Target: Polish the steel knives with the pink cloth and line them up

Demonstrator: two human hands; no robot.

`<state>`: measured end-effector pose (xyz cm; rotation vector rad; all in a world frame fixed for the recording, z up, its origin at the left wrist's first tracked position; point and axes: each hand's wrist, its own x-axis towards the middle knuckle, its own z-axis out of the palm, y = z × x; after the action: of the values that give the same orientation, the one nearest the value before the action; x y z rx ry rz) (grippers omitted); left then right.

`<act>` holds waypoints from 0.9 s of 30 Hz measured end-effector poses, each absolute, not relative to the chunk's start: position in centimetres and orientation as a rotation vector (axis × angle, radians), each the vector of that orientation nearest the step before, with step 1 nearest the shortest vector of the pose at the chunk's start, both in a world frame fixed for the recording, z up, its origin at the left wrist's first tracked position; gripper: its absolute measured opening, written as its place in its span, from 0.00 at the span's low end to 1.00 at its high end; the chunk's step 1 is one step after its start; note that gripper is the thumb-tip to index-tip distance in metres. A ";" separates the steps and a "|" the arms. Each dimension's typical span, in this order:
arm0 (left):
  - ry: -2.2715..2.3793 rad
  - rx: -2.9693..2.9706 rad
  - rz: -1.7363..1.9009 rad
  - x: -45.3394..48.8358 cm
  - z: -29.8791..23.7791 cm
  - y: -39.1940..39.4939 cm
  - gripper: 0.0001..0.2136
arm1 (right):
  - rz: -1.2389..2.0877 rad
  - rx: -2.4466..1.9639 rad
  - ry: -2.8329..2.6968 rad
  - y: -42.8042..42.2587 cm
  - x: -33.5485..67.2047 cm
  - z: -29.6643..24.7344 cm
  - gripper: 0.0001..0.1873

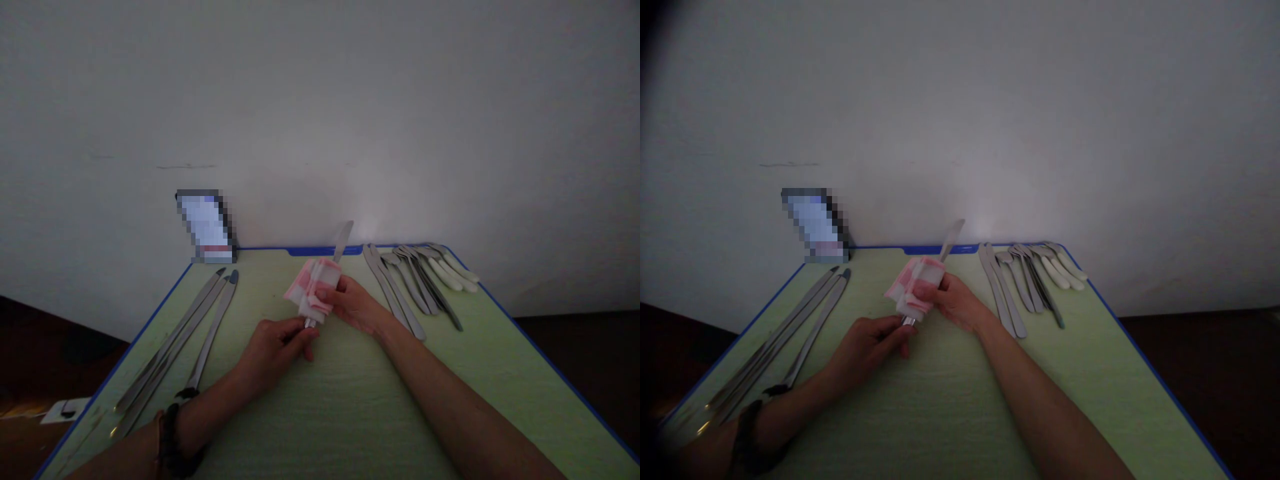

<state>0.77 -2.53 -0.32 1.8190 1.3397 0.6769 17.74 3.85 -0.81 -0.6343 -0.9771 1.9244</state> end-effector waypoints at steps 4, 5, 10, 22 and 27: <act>1.400 1.779 0.664 0.7 -0.3 -2.5 0.20 | 1.803 -0.703 -1.076 3.9 17.5 -1.3 0.17; 1.414 1.772 0.657 0.7 -0.3 -2.5 0.20 | 1.774 -0.724 -1.105 3.9 17.5 -1.3 0.17; 1.449 1.769 0.644 0.8 -0.1 -2.5 0.19 | 1.682 -0.805 -1.214 3.8 17.4 -1.2 0.18; 1.464 1.714 0.668 0.7 0.0 -2.4 0.19 | 1.580 -0.889 -1.324 3.2 17.0 -0.8 0.20; 1.472 1.688 0.688 0.9 0.1 -2.5 0.20 | 1.562 -0.907 -1.334 3.0 16.7 -0.6 0.19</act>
<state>0.87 -2.52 0.14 1.6885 1.4723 0.6879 16.75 2.96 -0.62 -0.9073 -1.3338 1.5616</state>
